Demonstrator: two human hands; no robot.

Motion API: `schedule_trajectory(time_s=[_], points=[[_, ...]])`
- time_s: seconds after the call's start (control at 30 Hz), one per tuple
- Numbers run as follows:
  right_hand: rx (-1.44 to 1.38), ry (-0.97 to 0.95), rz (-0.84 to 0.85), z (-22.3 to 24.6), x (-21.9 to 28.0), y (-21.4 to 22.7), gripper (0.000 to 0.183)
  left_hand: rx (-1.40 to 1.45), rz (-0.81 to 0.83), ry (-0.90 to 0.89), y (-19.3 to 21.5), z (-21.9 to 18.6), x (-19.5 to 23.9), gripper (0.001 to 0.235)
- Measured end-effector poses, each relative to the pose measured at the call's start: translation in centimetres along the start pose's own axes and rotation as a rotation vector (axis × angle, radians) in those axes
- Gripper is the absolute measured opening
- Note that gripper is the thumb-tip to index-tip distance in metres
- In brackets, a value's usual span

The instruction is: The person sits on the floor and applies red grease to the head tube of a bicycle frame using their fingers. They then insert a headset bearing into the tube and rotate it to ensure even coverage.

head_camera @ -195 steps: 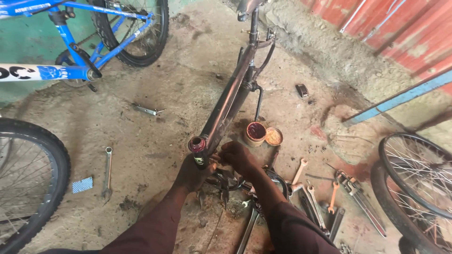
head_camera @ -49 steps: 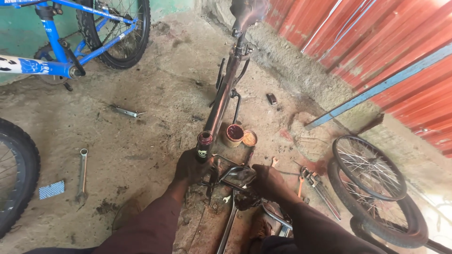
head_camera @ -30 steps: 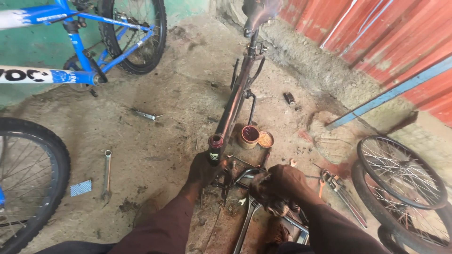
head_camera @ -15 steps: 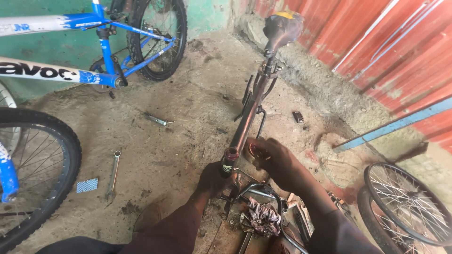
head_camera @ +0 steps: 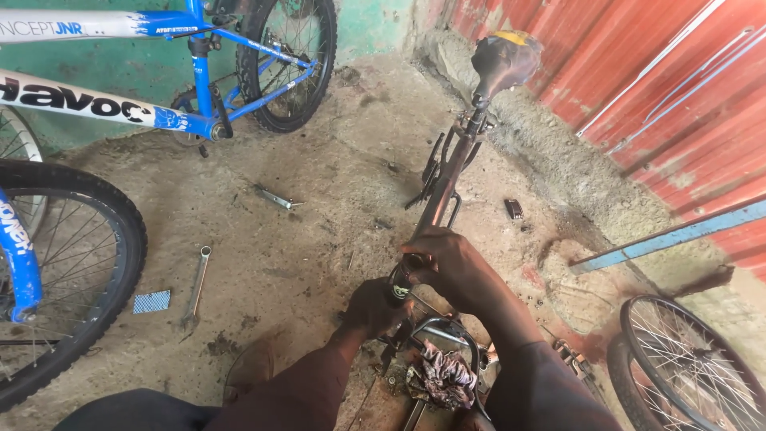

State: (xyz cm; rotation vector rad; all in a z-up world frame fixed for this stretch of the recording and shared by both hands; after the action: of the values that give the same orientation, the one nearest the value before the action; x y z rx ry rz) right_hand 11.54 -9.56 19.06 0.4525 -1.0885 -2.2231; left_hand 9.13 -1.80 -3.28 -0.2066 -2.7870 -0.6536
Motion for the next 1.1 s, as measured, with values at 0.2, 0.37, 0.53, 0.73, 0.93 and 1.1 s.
schedule_trajectory(time_s=[0.2,0.37,0.53,0.73,0.93,1.1], points=[[0.027,-0.048,0.035,0.8,0.1,0.2,0.04,-0.017,0.005,-0.018,0.0,-0.5,-0.1,0.062],[0.082,-0.026,0.062,1.9,0.0,0.2,0.038,-0.026,0.023,0.005,0.1,-0.8,0.2,0.054],[0.101,-0.032,0.07,1.6,0.1,0.2,0.038,-0.033,0.033,0.0,0.0,-1.2,0.4,0.059],[0.074,-0.035,0.106,2.7,0.3,0.5,0.034,-0.018,0.033,-0.01,-0.1,-0.9,0.2,0.059],[0.058,-0.071,0.076,1.6,0.1,-0.1,0.028,0.002,0.04,-0.021,0.0,-1.2,0.4,0.061],[0.124,-0.126,0.039,0.8,0.1,0.4,0.033,-0.02,0.027,-0.043,0.3,-1.7,0.7,0.055]])
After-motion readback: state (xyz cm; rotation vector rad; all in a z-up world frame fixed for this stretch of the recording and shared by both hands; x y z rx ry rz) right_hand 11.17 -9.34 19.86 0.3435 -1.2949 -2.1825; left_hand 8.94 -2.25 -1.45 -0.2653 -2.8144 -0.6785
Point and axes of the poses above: each hand's wrist, its own x-axis away from the middle knuckle, its own y-axis out of the back of the hand, z = x × y, the point moved 10 cm from there along -x, towards the middle knuckle, and after that the axes turned 2 degrees about x, right-handed, at the moved point
